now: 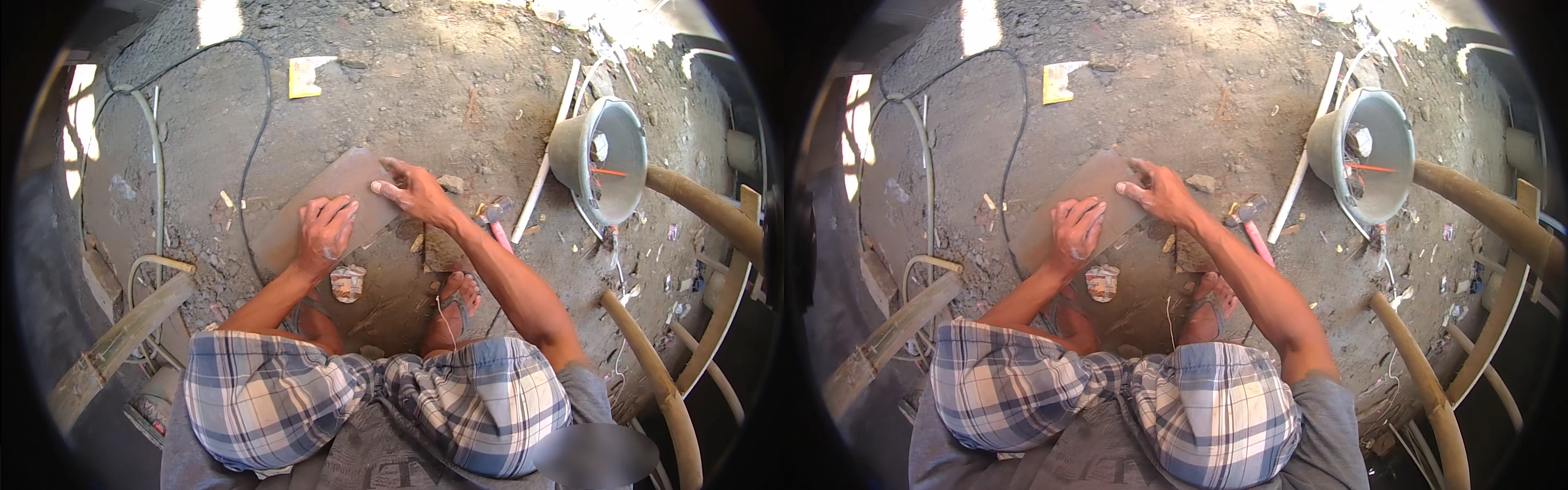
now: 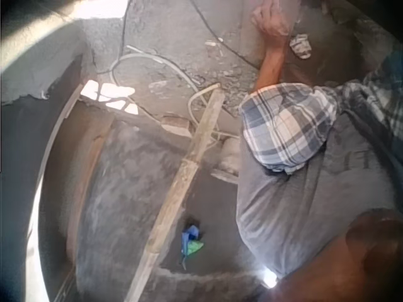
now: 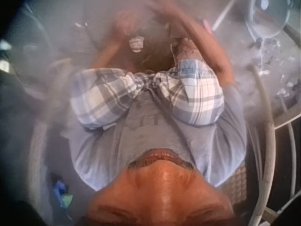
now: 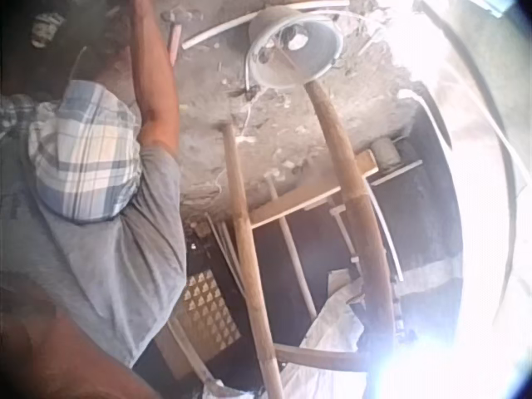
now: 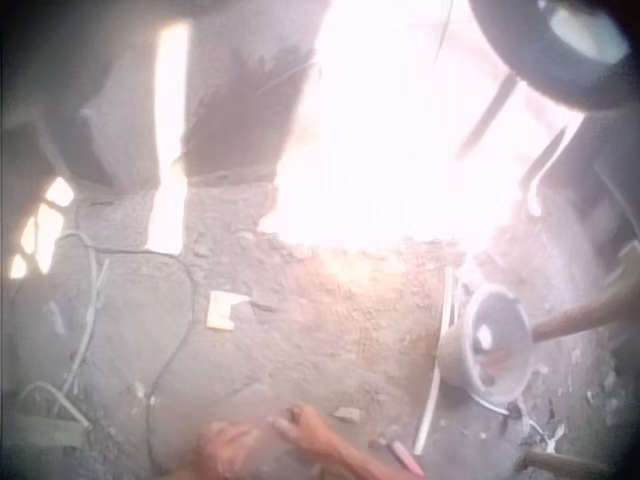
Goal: The person sits on the ground and uses a hammer to nail a wooden block onto a flat rectangular board. They pick small nails from a bucket and drive them into the wood to assemble the tool.
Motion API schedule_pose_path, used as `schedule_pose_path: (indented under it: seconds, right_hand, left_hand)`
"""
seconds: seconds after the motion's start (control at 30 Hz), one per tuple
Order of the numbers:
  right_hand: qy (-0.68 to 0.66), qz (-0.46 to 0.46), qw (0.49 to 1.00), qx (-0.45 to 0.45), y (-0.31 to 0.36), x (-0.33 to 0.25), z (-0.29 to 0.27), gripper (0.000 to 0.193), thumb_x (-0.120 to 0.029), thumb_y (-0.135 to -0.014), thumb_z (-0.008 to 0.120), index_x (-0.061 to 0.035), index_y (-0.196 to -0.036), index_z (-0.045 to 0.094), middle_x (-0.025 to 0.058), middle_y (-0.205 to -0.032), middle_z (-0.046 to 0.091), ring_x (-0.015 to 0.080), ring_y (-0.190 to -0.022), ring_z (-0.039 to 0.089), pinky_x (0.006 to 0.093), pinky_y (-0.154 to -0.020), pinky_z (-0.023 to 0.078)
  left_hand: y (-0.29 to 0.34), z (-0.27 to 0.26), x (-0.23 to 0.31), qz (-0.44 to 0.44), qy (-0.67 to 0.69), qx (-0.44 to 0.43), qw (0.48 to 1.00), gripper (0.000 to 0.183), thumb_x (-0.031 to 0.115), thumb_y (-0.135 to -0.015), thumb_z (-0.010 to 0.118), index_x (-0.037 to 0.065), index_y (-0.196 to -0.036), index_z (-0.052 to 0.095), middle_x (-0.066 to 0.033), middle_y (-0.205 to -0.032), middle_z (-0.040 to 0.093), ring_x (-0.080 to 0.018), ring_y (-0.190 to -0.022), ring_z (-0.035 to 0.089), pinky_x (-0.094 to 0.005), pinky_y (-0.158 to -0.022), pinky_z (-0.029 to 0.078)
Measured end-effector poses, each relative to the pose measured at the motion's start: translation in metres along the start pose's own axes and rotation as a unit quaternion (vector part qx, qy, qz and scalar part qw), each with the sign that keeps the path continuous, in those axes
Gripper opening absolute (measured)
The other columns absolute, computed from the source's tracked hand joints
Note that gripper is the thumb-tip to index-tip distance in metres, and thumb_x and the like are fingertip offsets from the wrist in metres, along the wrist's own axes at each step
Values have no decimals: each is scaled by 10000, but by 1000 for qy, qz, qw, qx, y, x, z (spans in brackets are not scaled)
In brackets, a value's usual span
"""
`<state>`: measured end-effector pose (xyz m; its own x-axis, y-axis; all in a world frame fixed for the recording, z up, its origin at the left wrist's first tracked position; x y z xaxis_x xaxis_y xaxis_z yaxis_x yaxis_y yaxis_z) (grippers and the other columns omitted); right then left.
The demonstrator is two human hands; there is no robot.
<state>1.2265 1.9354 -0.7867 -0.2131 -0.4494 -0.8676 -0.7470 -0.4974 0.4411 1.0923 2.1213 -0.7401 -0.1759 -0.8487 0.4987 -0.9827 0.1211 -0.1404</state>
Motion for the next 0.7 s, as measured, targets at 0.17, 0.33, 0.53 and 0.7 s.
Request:
schedule_pose_path:
  seconds: [0.17,0.33,0.53,0.7]
  right_hand:
    - [160,32,944,287,108,21,-142,279,-209,-1013,756,-8,-1205,770,156,-1008,760,263,-873,752,393,-804,598]
    - [300,97,929,191,205,72,-97,218,-212,-938,809,-31,-1061,816,175,-998,767,313,-899,752,442,-797,589]
    - [194,164,933,253,215,95,-67,255,-261,-926,812,-38,-1048,827,181,-939,784,342,-876,766,461,-799,585]
    - [165,199,928,268,211,95,-66,218,-238,-916,794,-37,-993,831,196,-899,791,372,-845,772,470,-792,590]
  left_hand:
    - [3,-2,-2,-5,-12,21,1000,376,72,-880,817,97,-1253,779,-38,-1312,726,-278,-1146,617,-432,-962,468]
    - [0,0,-2,0,-15,31,999,362,78,-890,819,91,-1249,780,-37,-1292,732,-279,-1129,624,-430,-952,472]
    - [-2,1,-2,0,-18,37,999,360,80,-894,821,91,-1251,778,-39,-1284,736,-282,-1126,623,-430,-954,474]
    - [0,-1,-2,1,-24,35,999,362,82,-893,821,89,-1252,778,-40,-1283,736,-282,-1126,624,-430,-945,473]
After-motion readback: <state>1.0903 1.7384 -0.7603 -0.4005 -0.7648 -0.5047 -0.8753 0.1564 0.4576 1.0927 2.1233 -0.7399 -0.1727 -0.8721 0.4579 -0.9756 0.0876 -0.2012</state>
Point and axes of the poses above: each hand's wrist, its own y-axis away from the middle knuckle, its own z-axis out of the palm, x = y × z, the point moved 6 cm from there along -y, towards the middle knuckle
